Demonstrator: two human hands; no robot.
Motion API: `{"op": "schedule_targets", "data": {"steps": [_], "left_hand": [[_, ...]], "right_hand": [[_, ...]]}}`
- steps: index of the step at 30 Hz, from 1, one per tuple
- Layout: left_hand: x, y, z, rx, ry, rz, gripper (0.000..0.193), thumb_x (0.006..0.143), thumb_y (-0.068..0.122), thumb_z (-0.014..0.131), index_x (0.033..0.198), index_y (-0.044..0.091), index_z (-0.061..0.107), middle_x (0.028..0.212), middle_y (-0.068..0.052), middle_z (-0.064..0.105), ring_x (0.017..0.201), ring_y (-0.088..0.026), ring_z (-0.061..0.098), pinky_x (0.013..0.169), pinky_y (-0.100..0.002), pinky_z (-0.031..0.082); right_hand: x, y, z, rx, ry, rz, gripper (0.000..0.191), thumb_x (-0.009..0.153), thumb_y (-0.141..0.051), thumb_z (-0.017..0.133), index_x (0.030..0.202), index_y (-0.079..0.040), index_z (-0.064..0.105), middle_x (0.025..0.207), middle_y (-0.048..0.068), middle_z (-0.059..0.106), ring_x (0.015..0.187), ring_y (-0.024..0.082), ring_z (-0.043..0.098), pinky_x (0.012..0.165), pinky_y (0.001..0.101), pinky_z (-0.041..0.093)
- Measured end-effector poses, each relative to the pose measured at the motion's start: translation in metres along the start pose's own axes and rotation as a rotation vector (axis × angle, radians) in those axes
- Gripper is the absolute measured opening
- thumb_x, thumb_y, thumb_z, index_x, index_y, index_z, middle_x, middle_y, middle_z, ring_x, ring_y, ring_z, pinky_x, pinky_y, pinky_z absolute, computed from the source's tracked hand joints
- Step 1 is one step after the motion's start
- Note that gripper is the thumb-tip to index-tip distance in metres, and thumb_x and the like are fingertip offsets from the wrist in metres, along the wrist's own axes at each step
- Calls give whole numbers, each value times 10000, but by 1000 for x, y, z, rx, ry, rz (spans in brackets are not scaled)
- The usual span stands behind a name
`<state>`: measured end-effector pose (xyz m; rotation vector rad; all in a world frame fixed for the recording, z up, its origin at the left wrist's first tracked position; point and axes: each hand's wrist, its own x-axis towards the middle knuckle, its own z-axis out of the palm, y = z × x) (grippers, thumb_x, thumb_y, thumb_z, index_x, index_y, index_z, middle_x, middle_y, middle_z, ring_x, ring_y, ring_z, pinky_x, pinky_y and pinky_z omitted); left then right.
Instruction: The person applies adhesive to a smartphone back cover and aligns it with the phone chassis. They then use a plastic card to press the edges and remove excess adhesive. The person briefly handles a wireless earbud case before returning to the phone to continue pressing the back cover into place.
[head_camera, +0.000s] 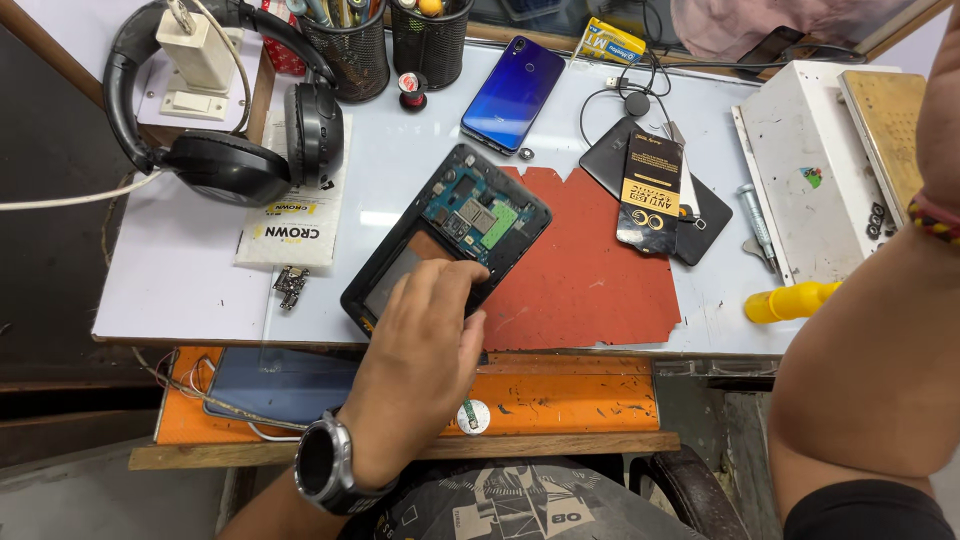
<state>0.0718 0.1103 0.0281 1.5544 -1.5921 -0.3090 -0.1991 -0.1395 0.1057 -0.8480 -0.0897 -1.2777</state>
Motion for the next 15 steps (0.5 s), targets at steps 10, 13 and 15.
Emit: {"op": "schedule_targets", "data": {"steps": [10,13,15], "left_hand": [[1,-27,32,169,-138,-75,196,878,-24,569,1068,25,568,966,-156,552,900,-334,553,822,-455,481],[0,-32,36,181,-141,-49,238,844,-31,579,1076,22,568,949,-166,552,887,-349,546,811,-468,473],[1,-33,36,180,-142,-41,240,831,-32,584,1063,25,566,945,-168,553,886,-358,544,810,-476,468]], "right_hand": [[9,-8,7,-163,-5,37,487,1046,-178,539,1480,18,438,1318,135,534,1185,256,579,1112,449,480],[5,-5,19,-319,0,43,483,1031,-151,554,1469,28,453,1285,126,556,1151,245,603,1096,441,502],[-11,14,23,-486,-13,99,481,1022,-133,563,1461,35,463,1264,119,571,1129,238,620,1085,436,516]]}}
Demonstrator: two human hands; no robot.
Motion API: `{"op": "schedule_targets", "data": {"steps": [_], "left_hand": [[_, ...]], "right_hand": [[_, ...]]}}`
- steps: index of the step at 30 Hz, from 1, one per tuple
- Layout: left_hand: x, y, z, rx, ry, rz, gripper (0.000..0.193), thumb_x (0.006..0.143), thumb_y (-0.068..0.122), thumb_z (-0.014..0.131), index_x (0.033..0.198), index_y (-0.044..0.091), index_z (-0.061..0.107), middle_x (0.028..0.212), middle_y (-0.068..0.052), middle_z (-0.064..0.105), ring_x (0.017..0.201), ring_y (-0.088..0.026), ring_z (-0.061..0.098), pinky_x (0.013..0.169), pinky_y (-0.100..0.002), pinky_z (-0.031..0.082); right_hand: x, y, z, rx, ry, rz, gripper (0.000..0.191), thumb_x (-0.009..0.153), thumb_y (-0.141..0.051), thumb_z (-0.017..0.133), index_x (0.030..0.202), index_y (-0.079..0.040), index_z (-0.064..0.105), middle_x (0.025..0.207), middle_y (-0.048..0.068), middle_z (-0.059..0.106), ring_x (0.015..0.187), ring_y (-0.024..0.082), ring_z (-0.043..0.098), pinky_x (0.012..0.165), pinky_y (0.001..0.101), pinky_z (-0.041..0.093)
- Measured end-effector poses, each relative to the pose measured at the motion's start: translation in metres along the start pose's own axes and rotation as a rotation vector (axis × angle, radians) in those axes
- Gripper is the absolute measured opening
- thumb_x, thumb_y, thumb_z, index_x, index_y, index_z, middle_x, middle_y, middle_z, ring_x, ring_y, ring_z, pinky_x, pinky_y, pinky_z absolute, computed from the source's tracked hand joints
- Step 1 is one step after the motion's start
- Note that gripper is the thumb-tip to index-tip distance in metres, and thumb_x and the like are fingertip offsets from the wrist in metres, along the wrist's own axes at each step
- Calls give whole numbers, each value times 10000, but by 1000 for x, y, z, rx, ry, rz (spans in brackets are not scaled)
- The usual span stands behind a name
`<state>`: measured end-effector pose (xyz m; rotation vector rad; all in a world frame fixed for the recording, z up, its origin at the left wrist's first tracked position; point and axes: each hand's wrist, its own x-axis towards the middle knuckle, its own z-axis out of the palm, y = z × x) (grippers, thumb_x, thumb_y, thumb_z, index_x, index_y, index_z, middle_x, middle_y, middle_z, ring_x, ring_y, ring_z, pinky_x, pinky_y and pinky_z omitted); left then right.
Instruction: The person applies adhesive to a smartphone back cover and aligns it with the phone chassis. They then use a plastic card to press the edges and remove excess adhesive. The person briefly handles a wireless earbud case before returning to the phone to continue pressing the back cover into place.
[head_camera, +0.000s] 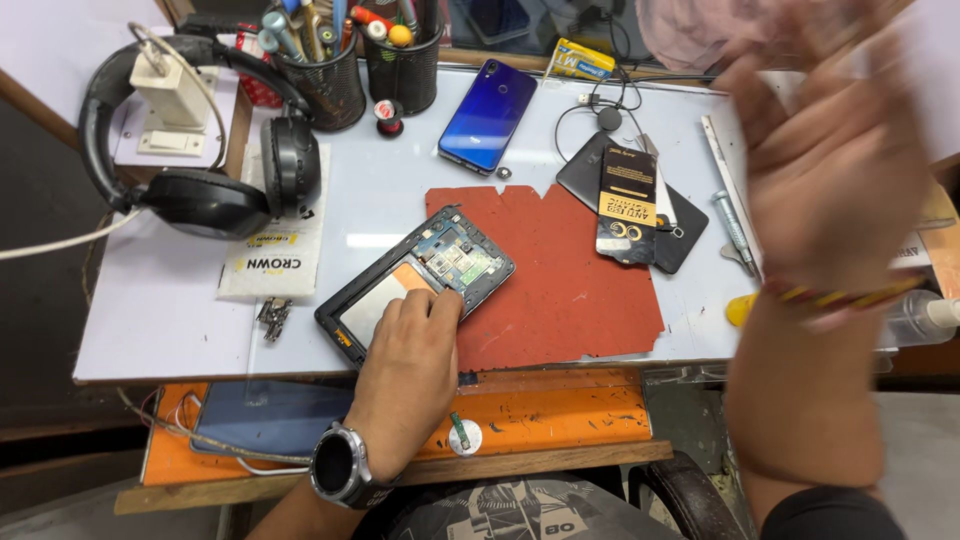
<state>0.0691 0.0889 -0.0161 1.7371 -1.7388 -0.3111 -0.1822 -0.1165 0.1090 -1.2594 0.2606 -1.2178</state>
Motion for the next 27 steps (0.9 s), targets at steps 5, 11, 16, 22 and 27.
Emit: {"op": "schedule_targets", "data": {"steps": [5,11,16,22,27], "left_hand": [[8,7,-8,-71,48,8,198,841,-5,603,1028,47,563,966,-164,564,930,-366,555,834,-473,460],[13,35,-20,-390,68,-199,227,859,66,711,1029,38,563,1005,-120,613,886,-283,640,759,-376,498],[-4,58,-20,-1190,-127,-314,292,911,-9,684,1107,56,478,1043,-87,575,988,-134,637,889,-320,561],[-8,57,1,-1464,-142,-273,348,938,-58,659,1166,64,427,1123,-93,542,1080,-149,625,1002,-362,567],[-5,53,12,-1457,-144,-232,416,920,-64,675,1224,56,419,1166,-111,561,1114,-168,625,1031,-365,547]], "right_hand": [[-84,75,37,-247,-3,260,511,963,-54,613,1443,25,457,1455,150,533,1240,259,641,1067,433,558],[-156,101,56,-241,-160,490,789,898,-121,762,1546,-19,325,1519,153,465,1318,267,573,1085,429,521],[-159,99,48,-321,-407,369,1193,845,-419,867,1681,-71,90,1669,145,346,1551,292,411,1288,475,346],[-159,94,41,-244,-390,569,1348,745,-613,837,1683,-67,38,1630,188,365,1462,315,475,1215,464,415],[-157,85,43,-308,-393,586,1295,773,-600,808,1672,-37,64,1664,190,346,1526,313,443,1266,456,373]]}}
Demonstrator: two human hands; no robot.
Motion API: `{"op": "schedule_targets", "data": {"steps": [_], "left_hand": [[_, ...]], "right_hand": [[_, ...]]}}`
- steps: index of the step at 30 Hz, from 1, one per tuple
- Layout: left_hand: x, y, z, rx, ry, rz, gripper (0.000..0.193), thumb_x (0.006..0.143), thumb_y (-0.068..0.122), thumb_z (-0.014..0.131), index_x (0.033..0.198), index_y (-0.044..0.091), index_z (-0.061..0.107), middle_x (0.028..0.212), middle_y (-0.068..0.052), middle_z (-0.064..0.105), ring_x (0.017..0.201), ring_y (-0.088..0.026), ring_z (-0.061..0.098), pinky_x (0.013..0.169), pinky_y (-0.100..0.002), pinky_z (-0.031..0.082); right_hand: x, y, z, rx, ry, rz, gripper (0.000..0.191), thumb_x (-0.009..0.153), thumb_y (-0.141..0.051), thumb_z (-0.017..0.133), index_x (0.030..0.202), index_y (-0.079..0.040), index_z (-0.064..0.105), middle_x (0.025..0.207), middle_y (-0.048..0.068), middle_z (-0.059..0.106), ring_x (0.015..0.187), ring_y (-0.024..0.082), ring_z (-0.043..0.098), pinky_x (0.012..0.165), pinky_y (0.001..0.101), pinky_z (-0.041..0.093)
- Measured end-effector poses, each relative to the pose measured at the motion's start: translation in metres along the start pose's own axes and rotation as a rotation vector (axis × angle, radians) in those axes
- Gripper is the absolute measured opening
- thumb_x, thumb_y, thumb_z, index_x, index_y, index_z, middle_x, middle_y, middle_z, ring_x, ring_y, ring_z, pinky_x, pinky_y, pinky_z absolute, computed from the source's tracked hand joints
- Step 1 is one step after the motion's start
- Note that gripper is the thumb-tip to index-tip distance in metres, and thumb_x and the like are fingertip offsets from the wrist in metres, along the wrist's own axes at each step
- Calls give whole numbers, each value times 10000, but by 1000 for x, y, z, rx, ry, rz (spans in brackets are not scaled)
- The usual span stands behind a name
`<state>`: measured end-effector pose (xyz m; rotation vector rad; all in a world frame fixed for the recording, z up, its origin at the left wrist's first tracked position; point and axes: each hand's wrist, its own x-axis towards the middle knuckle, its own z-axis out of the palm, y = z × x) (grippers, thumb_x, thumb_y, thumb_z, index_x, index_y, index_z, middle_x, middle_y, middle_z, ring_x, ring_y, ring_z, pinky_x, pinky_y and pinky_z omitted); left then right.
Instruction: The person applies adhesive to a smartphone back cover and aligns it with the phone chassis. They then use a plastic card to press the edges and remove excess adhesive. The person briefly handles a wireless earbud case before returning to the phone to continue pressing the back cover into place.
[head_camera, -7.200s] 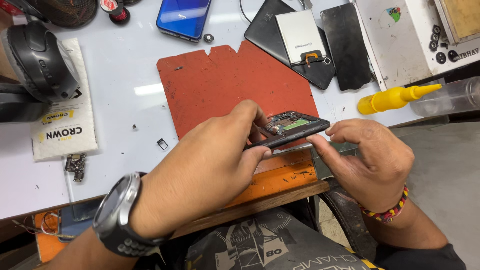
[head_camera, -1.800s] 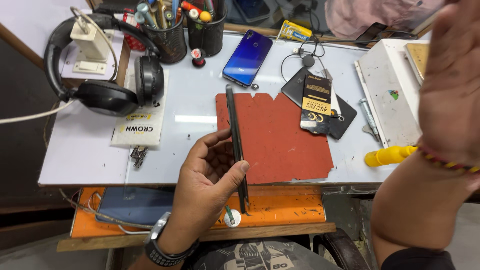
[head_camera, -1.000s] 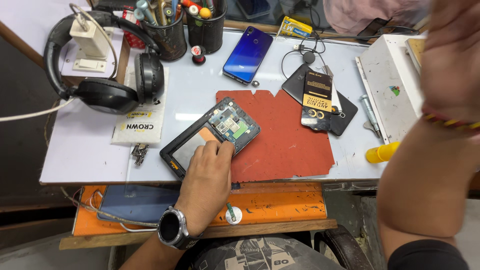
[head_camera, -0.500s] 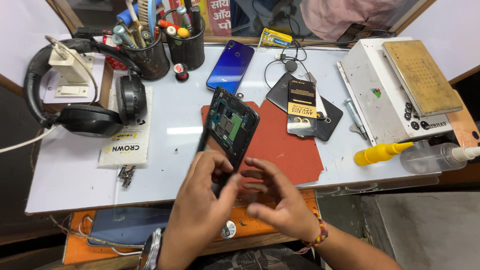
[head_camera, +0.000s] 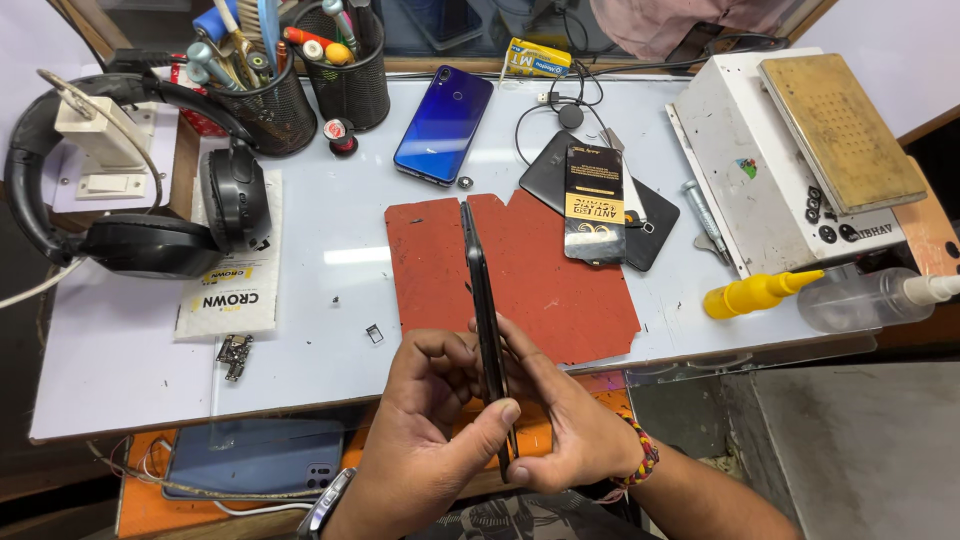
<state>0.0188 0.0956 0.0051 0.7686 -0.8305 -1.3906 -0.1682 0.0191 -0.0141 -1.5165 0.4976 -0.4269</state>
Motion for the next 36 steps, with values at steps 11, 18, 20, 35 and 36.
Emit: {"op": "schedule_targets", "data": {"steps": [11,18,20,35,36], "left_hand": [[5,3,15,201,63,-225,588,827,70,779,1356,20,526,1197,-103,664,1144,-173,672,1010,-355,559],[-1,1,11,211,16,-198,518,842,83,766,1322,-21,599,1134,-111,707,1067,-180,718,960,-364,594],[-1,-1,12,212,32,-228,503,831,81,767,1298,-18,610,1105,-118,731,1046,-185,728,951,-362,596],[-10,-9,0,15,91,-226,543,802,21,758,1299,-22,542,1163,-137,672,1082,-196,684,983,-361,558],[-10,-8,-3,-14,98,-215,540,812,27,753,1305,-26,539,1163,-138,667,1081,-198,682,972,-361,559]], "right_hand": [[-3,-6,-3,-35,131,-79,1172,842,-449,787,1647,-17,53,1649,197,346,1459,300,494,1245,447,401],[-6,-11,-11,-69,67,-37,1155,805,-448,747,1673,-1,131,1609,208,445,1430,295,552,1229,438,432],[-5,-11,-12,-109,87,-45,1149,793,-458,738,1661,-1,139,1634,199,418,1427,294,554,1220,438,438],[-7,-24,-40,-17,160,-210,1309,800,-772,761,1628,-69,31,1739,225,134,1609,369,264,1324,532,298],[-6,-31,-47,33,283,-316,1239,799,-823,668,1613,-98,78,1722,229,164,1599,369,258,1296,563,317]]}}
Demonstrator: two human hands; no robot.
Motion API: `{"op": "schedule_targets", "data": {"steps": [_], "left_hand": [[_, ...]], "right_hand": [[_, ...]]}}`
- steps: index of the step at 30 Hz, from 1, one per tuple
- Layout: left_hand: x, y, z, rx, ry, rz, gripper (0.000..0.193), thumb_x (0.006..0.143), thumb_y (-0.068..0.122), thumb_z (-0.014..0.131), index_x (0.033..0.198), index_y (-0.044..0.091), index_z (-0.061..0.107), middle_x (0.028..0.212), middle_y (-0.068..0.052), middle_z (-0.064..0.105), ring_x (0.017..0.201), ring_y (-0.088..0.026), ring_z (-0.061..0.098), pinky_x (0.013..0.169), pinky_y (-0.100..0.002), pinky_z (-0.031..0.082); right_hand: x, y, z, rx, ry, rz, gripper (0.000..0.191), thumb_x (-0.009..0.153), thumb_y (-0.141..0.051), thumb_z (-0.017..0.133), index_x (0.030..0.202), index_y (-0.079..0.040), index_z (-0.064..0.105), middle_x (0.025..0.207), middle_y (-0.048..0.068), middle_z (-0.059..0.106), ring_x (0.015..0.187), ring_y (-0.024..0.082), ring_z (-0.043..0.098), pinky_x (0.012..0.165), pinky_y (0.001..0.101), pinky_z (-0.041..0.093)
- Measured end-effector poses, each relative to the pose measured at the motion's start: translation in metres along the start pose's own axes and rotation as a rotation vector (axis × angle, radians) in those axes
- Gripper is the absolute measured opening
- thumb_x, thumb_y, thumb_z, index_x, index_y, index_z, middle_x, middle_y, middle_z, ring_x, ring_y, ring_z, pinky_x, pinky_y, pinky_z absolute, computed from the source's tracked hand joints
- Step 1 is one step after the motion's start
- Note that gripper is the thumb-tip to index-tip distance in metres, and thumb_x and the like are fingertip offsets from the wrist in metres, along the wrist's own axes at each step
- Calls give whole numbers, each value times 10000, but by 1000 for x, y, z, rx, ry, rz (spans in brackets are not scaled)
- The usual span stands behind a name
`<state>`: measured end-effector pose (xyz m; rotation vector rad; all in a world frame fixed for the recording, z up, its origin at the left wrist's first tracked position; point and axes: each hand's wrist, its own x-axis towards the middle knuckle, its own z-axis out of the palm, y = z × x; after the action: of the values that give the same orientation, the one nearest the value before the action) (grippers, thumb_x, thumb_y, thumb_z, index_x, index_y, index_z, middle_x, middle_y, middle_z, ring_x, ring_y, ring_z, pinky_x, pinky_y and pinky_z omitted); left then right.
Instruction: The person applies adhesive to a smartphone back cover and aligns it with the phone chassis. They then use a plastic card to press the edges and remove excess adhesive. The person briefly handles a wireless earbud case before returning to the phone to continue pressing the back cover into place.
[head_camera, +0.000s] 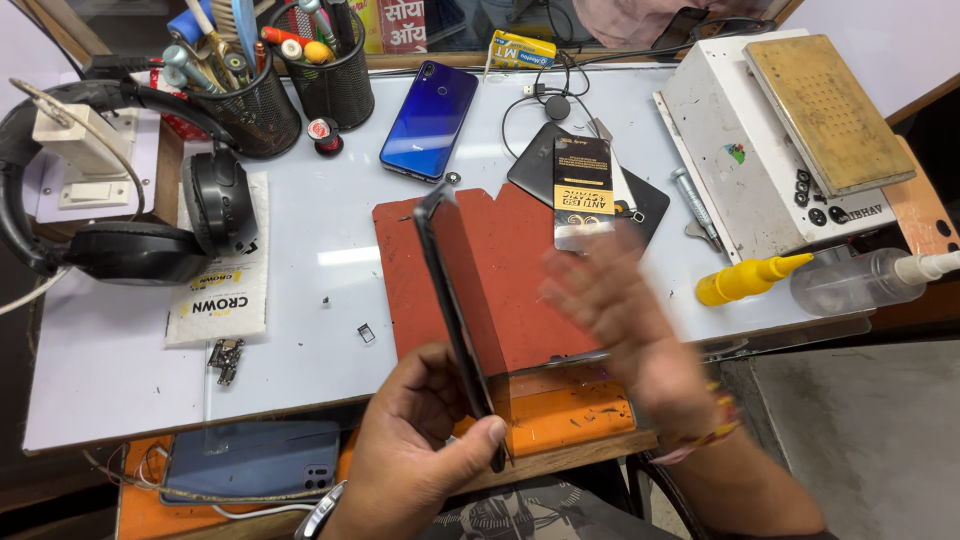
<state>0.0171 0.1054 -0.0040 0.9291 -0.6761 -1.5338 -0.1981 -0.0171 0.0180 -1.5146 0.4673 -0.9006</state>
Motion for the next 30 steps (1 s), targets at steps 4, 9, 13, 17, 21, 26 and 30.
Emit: {"op": "schedule_targets", "data": {"steps": [4,9,13,17,21,26,30], "left_hand": [[-1,3,-9,-110,10,45,548,849,33,748,1336,-62,516,1161,-184,667,1051,-224,670,921,-372,559],[2,5,-11,-420,-68,129,644,884,79,740,1427,-72,428,1287,-185,614,1170,-231,649,1052,-392,534],[7,9,-11,-572,-109,122,666,930,150,721,1463,-76,392,1300,-209,610,1190,-255,661,1065,-420,543],[10,11,-10,-675,-124,86,620,969,185,685,1455,-65,394,1315,-189,618,1198,-254,662,1045,-423,544],[13,11,-12,-735,-88,33,538,990,167,658,1431,-51,441,1275,-151,652,1157,-223,680,1029,-398,547],[19,2,-15,-818,-60,-10,417,997,184,650,1327,-43,531,1200,-133,697,1130,-214,692,1035,-380,541],[20,-3,-13,-860,-8,-16,290,1051,172,656,1238,-15,536,1185,-105,691,1155,-194,670,1093,-363,527]], "right_hand": [[15,-41,-45,238,337,-352,894,983,-790,429,1591,-170,215,1644,185,258,1491,309,325,1252,469,330],[13,-43,-104,934,317,-464,617,1146,-464,313,1556,-3,333,1411,238,462,1235,346,539,1095,450,469],[2,-13,-92,772,37,-302,517,1109,-396,466,1409,17,549,1175,203,690,966,294,729,891,436,607],[-14,22,-34,376,57,-90,423,1163,-358,562,1296,43,589,1182,215,704,1070,314,723,956,478,600],[-27,34,-1,-48,-67,-88,458,1039,-280,687,1351,39,583,1337,219,631,1285,316,627,1137,462,535],[-29,30,12,-343,-81,-189,372,915,-133,783,1238,-5,650,1355,212,639,1317,330,636,1125,422,548],[-28,31,22,-514,-11,-286,344,865,-57,821,1176,-36,676,1283,193,689,1271,327,690,1093,417,589]]}}
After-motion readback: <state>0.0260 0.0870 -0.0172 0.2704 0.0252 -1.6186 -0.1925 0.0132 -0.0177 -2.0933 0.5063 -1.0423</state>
